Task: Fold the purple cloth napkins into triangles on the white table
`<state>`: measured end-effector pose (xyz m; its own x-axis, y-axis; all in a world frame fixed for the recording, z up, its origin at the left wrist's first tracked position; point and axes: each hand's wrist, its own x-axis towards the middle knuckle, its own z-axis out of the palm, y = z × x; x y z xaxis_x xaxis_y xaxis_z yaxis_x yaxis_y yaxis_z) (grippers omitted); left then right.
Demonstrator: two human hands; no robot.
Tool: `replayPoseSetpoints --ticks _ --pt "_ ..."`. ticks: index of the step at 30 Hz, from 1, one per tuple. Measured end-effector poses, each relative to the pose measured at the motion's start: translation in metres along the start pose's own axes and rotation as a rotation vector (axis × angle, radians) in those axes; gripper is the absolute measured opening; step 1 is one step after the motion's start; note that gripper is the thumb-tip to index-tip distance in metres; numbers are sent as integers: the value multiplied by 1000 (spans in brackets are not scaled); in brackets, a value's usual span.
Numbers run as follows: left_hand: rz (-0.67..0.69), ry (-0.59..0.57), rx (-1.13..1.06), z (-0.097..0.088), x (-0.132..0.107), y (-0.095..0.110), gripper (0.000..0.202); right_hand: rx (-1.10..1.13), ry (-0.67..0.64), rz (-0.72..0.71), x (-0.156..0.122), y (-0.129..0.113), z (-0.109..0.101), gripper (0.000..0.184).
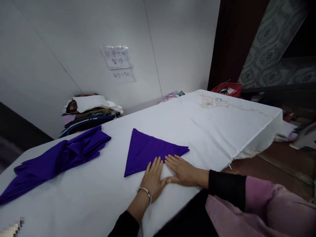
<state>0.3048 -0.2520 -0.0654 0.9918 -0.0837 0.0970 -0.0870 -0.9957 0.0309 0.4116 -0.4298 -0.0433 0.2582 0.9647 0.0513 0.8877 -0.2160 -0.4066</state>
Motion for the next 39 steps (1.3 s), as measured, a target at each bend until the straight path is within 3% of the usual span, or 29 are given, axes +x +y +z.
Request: replayPoseSetpoints --ticks 6,13,18,22,26,31,35,39 --pt "-12 11 -51 0 0 2 70 -114 95 72 -22 18 -3 78" --pt "-44 -23 -58 -2 1 3 72 -183 119 217 -42 32 -11 70" --pt "-41 -12 -67 -3 0 3 71 -279 163 299 -58 56 -16 67" --pt "-68 -78 -99 -11 -2 8 73 -372 277 362 -60 67 -24 67" --pt "-92 -111 -128 -20 -3 13 74 -309 351 159 -33 41 -32 62" --pt "-105 -143 -163 -25 -3 17 79 -128 136 -100 17 4 -23 67" --pt "-99 -123 -187 -24 -4 17 76 -120 20 -108 35 14 -4 69" --pt "-79 -112 -206 -20 -6 16 78 -153 57 -134 34 33 10 69"
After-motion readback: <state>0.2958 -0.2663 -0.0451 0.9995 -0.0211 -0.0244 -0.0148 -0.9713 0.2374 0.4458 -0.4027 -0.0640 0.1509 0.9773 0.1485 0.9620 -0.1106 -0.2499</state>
